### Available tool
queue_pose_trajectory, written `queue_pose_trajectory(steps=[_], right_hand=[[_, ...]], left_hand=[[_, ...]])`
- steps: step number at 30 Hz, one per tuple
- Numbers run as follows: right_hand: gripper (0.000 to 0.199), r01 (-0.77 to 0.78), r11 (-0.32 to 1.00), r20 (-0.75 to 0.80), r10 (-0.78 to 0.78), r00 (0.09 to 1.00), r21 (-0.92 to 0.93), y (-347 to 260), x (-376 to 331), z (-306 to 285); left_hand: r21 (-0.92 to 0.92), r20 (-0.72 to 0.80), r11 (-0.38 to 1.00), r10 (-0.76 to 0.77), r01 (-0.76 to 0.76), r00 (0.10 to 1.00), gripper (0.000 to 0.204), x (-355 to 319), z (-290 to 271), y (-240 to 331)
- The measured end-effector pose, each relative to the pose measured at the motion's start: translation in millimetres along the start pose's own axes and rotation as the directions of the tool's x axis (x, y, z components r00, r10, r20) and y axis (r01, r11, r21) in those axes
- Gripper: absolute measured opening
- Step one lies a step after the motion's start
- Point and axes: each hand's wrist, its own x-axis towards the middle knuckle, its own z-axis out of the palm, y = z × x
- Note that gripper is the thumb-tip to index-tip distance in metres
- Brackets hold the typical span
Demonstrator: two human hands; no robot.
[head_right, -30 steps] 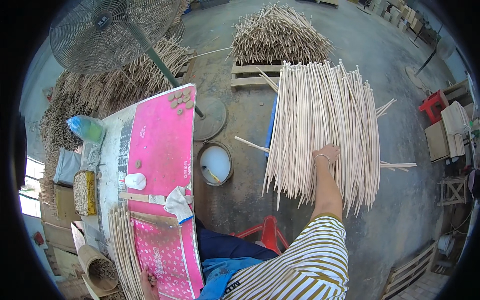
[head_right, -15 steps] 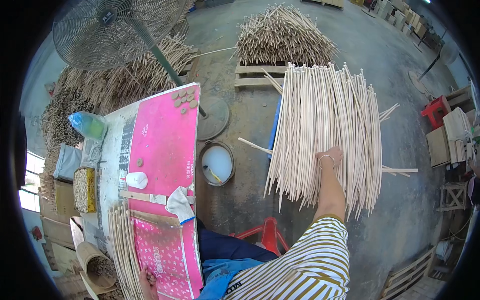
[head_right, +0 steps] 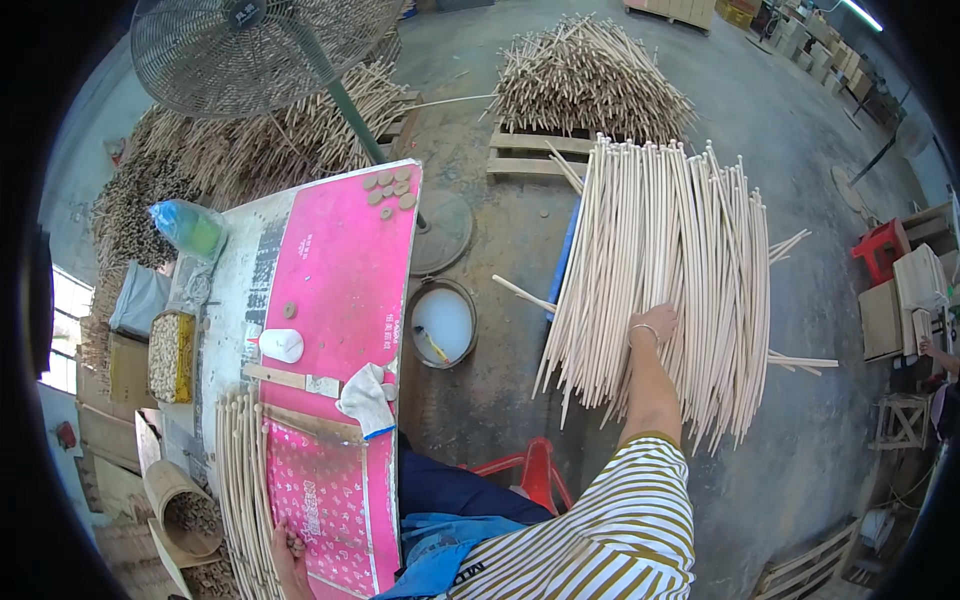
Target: Assembling wooden items by sliding small wooden rings onto long dowels and applying glue at a workbench.
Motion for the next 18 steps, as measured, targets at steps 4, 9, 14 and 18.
queue_pose_trajectory(steps=[4,9,14,18], right_hand=[[0.050,0.025,0.987,0.065,-0.035,0.997,0.159,4,1,-14],[0.030,-0.215,0.470,0.415,-0.377,0.828,0.856,24,31,-47],[0.031,-0.770,-0.241,0.336,-0.794,0.506,0.590,51,70,-86],[0.040,-0.849,-0.357,0.159,-0.882,0.444,0.390,51,52,-94]], left_hand=[[0.018,-0.025,1.000,-0.023,0.023,0.999,0.033,-6,3,4],[0.010,-0.043,0.999,-0.033,0.033,0.999,0.032,-9,-1,5],[-0.027,0.001,0.999,-0.020,0.020,1.000,0.031,0,0,0],[-0.036,0.022,0.999,0.013,-0.012,1.000,0.033,3,-2,-4]])
